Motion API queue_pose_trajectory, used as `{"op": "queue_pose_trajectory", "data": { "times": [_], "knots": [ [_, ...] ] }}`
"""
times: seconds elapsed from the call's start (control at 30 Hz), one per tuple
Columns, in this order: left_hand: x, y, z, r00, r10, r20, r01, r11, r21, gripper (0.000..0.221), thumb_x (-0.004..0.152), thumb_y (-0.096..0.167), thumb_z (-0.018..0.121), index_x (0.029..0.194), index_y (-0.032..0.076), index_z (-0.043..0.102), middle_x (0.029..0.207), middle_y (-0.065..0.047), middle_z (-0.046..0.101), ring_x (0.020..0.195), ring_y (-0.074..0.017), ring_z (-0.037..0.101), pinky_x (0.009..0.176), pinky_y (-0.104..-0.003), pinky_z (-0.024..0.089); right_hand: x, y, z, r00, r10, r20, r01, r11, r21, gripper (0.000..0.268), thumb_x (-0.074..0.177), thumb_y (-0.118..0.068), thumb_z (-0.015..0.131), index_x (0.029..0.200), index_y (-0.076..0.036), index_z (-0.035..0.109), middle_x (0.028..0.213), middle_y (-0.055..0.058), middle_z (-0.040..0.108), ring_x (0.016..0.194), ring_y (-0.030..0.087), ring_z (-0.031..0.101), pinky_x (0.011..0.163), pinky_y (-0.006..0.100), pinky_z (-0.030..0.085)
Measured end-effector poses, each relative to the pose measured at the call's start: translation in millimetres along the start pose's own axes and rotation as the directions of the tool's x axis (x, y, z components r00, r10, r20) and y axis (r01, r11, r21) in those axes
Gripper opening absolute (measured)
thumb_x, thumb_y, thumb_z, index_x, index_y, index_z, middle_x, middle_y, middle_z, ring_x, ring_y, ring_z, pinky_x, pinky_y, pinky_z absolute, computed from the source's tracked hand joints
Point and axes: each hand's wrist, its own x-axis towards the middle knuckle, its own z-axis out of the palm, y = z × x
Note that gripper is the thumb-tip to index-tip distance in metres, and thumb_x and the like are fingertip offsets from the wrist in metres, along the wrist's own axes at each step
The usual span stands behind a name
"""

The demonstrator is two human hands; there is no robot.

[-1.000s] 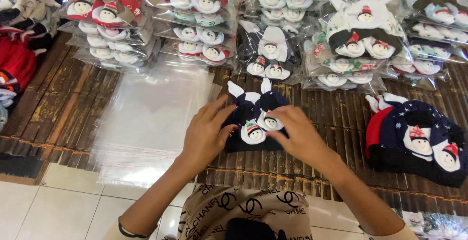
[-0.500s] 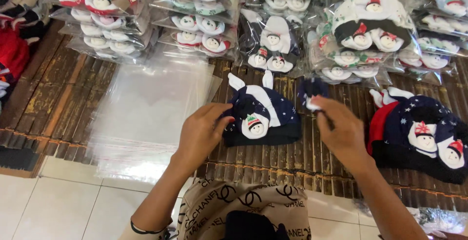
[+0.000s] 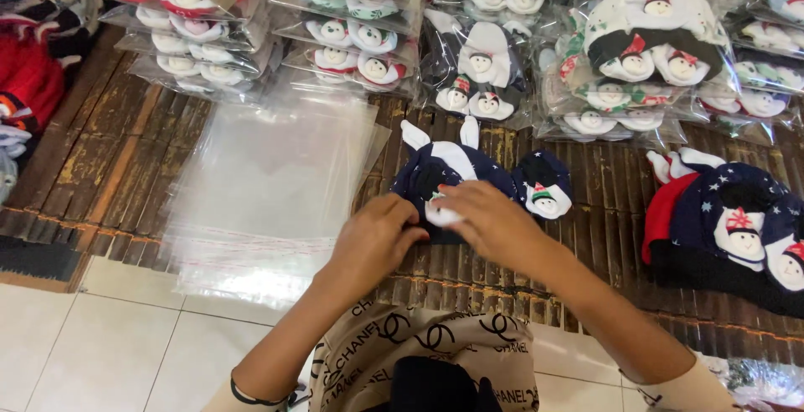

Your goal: Packaging knitted hats into individual plastic bags at a fast pace

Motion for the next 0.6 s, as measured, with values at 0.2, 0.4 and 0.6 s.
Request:
{"op": "queue_pose_trajectory", "data": {
  "times": [0.2,0.4,0.6],
  "knots": [
    [5.8,-2.8,29.6,0.983,0.176,0.060,-0.186,0.915,0.357,0.039,0.077,0.033,0.081,0.106,0.014,0.066,0.094,-0.008,0.062,0.087,-0.0319,0.066,0.069,-0.041,0.053,2.0,17.1,-15.5,0.734,0.671,-0.105,-0.153,0.313,0.937,0.023,0.102,-0.020,0.062,0.115,-0.002,0.065,0.090,0.004,0.061,0.073,0.016,0.066,0.062,0.038,0.067],
    [34.1,-6.6,26.4,0.989,0.047,0.141,-0.070,0.984,0.161,0.010,0.088,0.019,0.071,0.087,0.011,0.078,0.081,-0.009,0.066,0.073,-0.0323,0.068,0.061,-0.040,0.056,-46.2,46.2,-22.1,0.694,0.719,0.043,-0.122,0.058,0.991,0.021,0.106,-0.026,0.057,0.115,-0.008,0.061,0.099,0.012,0.077,0.080,0.018,0.076,0.069,0.035,0.066],
    [60.6,-6.9,-11.8,0.981,-0.181,0.073,0.195,0.912,-0.361,0.004,0.086,0.015,0.074,0.087,0.012,0.076,0.076,-0.011,0.074,0.077,-0.0331,0.074,0.069,-0.041,0.057,-47.9,-24.3,-28.8,0.554,0.543,-0.631,-0.058,0.781,0.622,0.035,0.106,-0.026,0.059,0.124,0.003,0.053,0.107,0.021,0.066,0.092,0.027,0.071,0.077,0.040,0.065]
  ]
}}
